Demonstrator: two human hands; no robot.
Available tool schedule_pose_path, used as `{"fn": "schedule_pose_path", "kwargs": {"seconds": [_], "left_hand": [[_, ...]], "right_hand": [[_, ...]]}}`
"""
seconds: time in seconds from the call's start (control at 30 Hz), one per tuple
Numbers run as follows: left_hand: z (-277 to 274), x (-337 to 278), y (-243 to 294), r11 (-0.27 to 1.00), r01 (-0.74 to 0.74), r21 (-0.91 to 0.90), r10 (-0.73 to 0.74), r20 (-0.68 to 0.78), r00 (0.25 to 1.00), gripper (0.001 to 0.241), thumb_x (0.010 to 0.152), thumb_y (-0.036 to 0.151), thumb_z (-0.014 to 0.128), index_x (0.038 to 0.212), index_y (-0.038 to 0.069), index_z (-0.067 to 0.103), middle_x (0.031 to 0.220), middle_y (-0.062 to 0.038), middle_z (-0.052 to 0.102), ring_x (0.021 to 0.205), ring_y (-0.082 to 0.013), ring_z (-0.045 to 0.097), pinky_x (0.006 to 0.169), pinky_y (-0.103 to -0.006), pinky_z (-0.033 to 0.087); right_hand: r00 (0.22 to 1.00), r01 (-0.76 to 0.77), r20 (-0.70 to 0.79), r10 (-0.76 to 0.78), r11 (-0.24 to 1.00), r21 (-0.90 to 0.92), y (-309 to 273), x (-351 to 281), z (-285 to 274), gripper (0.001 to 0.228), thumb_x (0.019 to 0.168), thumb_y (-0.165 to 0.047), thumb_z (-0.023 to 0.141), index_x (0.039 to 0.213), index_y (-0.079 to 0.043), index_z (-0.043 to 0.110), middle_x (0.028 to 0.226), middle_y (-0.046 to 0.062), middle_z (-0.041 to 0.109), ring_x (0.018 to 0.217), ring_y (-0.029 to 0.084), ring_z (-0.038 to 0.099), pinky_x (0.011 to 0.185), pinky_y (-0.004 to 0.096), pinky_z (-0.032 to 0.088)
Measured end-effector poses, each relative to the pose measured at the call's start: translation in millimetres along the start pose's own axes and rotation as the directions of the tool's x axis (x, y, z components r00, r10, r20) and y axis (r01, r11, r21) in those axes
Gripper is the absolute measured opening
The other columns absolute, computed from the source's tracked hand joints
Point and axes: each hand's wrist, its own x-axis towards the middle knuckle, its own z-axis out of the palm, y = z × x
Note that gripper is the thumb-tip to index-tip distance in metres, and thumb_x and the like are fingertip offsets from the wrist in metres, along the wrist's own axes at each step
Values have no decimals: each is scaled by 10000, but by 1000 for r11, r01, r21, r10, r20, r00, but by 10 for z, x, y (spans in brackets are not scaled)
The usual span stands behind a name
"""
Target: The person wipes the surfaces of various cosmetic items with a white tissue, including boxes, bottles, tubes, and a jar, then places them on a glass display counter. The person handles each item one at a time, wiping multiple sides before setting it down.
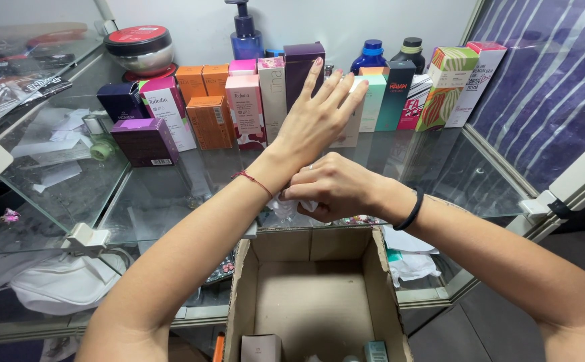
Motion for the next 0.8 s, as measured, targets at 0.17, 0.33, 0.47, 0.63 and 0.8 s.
{"fn": "schedule_pose_path", "kwargs": {"seconds": [0.17, 0.33, 0.47, 0.63, 0.8], "left_hand": [[-144, 4, -131, 995, -58, -86, 60, 24, 998, 1007, 788, 441, 940, 1551, 67, 399, 1548, -185, 499, 1456, -351, 439, 1246, -566, 186], [-1091, 9, -248, 891, 76, -447, -149, -131, 980, 664, 889, 76, 940, 1390, 26, 507, 1384, -182, 576, 1330, -356, 527, 1171, -457, 474], [-1942, -345, -29, 752, 27, -659, -235, -230, 944, 159, 1064, 116, 641, 1173, 11, 592, 1047, -166, 632, 936, -329, 583, 872, -447, 513], [-2557, -1125, 558, 606, -131, -784, 9, -158, 987, 137, 1058, 12, 531, 936, 15, 593, 849, -114, 582, 661, -248, 498, 631, -358, 458], [-2132, -2539, 1296, 739, 140, -659, 329, 535, 778, 330, 734, 239, 814, 920, 127, 566, 844, -83, 586, 871, -291, 558, 858, -412, 399]], "right_hand": [[996, 9, -86, -14, 998, -64, 33, -2, -42, 160, 900, 6, 531, 987, -72, 640, 794, 58, 588, 549, 281, 504, 512, 375, 421], [976, -52, -219, 7, 978, -201, 72, -56, -81, 105, 888, 21, 590, 883, -55, 663, 847, 79, 670, 590, 263, 579, 505, 378, 432], [971, -158, -210, 115, 967, -200, 67, -133, -54, 158, 939, -130, 640, 789, -106, 597, 694, 43, 508, 548, 221, 431, 499, 367, 413], [976, -133, -207, 65, 933, -335, 16, -32, -89, 81, 948, -57, 608, 925, -107, 668, 900, 39, 713, 639, 228, 639, 523, 331, 478], [985, -158, -116, 126, 933, -323, 33, -55, -57, 44, 908, -73, 683, 923, -114, 675, 879, 42, 715, 630, 235, 656, 504, 341, 504]]}}
